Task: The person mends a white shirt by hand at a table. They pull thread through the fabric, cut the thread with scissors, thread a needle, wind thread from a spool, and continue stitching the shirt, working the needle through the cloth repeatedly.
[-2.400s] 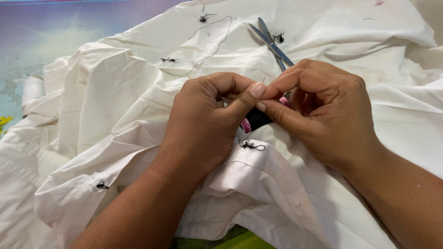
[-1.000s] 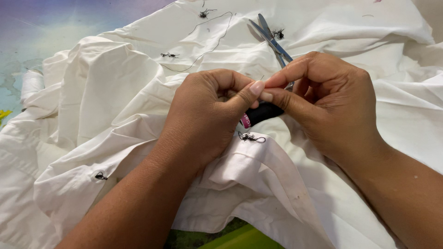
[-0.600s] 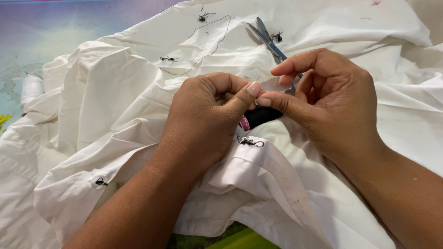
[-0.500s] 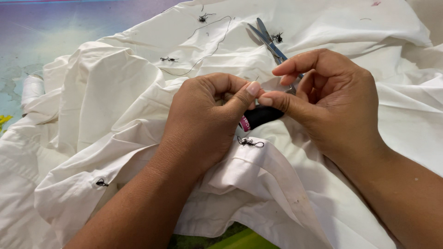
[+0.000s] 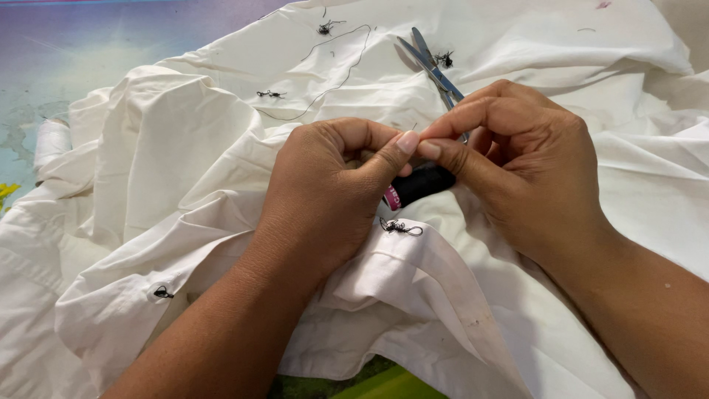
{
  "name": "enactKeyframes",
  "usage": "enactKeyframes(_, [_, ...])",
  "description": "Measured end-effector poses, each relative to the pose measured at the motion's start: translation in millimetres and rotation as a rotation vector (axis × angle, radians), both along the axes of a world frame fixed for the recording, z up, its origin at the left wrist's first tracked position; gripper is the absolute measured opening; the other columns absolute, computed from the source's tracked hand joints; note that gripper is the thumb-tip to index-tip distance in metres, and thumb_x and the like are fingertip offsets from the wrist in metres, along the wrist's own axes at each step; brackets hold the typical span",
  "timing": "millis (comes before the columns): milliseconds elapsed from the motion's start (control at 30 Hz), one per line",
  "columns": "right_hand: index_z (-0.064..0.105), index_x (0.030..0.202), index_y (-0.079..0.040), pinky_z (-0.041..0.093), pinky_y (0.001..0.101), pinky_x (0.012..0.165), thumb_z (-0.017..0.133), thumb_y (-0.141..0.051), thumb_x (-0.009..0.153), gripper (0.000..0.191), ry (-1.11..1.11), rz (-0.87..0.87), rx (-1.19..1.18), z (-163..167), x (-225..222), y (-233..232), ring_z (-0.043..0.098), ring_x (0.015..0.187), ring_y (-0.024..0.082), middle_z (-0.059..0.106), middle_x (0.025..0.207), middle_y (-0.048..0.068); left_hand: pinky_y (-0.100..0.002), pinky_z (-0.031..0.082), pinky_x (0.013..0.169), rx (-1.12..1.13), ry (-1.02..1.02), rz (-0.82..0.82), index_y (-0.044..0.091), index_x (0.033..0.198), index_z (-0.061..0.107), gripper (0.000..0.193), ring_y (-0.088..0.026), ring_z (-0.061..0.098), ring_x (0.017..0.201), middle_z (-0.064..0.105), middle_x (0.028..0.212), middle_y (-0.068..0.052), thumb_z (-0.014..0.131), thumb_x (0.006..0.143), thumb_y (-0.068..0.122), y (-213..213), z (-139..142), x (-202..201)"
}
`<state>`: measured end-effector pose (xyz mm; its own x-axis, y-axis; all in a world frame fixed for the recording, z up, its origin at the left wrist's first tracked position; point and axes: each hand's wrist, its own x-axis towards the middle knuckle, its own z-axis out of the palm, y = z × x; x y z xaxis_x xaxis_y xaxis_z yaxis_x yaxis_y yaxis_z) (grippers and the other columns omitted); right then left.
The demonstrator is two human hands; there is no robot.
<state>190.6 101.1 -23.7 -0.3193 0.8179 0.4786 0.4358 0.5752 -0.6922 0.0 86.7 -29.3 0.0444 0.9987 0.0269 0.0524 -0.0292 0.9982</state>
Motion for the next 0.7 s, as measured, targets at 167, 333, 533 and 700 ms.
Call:
enactKeyframes(167, [0.069, 0.098, -0.006, 0.038, 0.0185, 0.058, 0.073, -0.013, 0.101, 0.009, -0.086, -0.009, 0.043, 2.6, -0.3, 0.0, 0.045, 0.068, 0.002, 0.059, 0.098, -0.002, -0.021, 0.049, 0.052, -0.001, -0.023, -0.003, 0.002, 0.086, 0.077, 0.023, -0.004, 0.058, 0.056, 0.073, 0.07, -0.002, 0.073, 0.091, 0.024, 0.4, -0.6, 1.1])
enactKeyframes(333, [0.067, 0.099, -0.005, 0.038, 0.0192, 0.059, 0.071, -0.012, 0.103, 0.009, -0.075, -0.017, 0.021, 2.2, -0.7, 0.3, 0.045, 0.069, 0.003, 0.057, 0.095, -0.001, -0.022, 0.049, 0.05, 0.003, -0.045, -0.015, 0.001, 0.086, 0.077, 0.023, -0.004, 0.058, 0.054, 0.073, 0.069, -0.002, 0.074, 0.091, 0.023, 0.9, -1.1, 1.4])
enactKeyframes(533, [0.065, 0.1, -0.004, 0.04, 0.0189, 0.061, 0.069, -0.013, 0.106, 0.012, -0.006, 0.006, -0.015, -0.8, 0.3, 1.7, 0.048, 0.072, 0.003, 0.058, 0.095, -0.002, -0.021, 0.049, 0.05, 0.016, -0.058, -0.03, 0.001, 0.088, 0.078, 0.022, -0.004, 0.059, 0.055, 0.073, 0.07, -0.002, 0.074, 0.091, 0.023, 1.8, -3.5, 0.9])
enactKeyframes(700, [0.063, 0.106, -0.005, 0.043, 0.0172, 0.061, 0.067, -0.013, 0.107, 0.009, 0.165, 0.057, -0.124, -2.9, -0.2, 3.1, 0.051, 0.072, 0.001, 0.059, 0.089, -0.003, -0.021, 0.049, 0.05, 0.024, -0.068, -0.043, 0.001, 0.088, 0.078, 0.022, -0.004, 0.059, 0.055, 0.073, 0.07, -0.001, 0.072, 0.092, 0.022, 2.4, -4.0, -0.2])
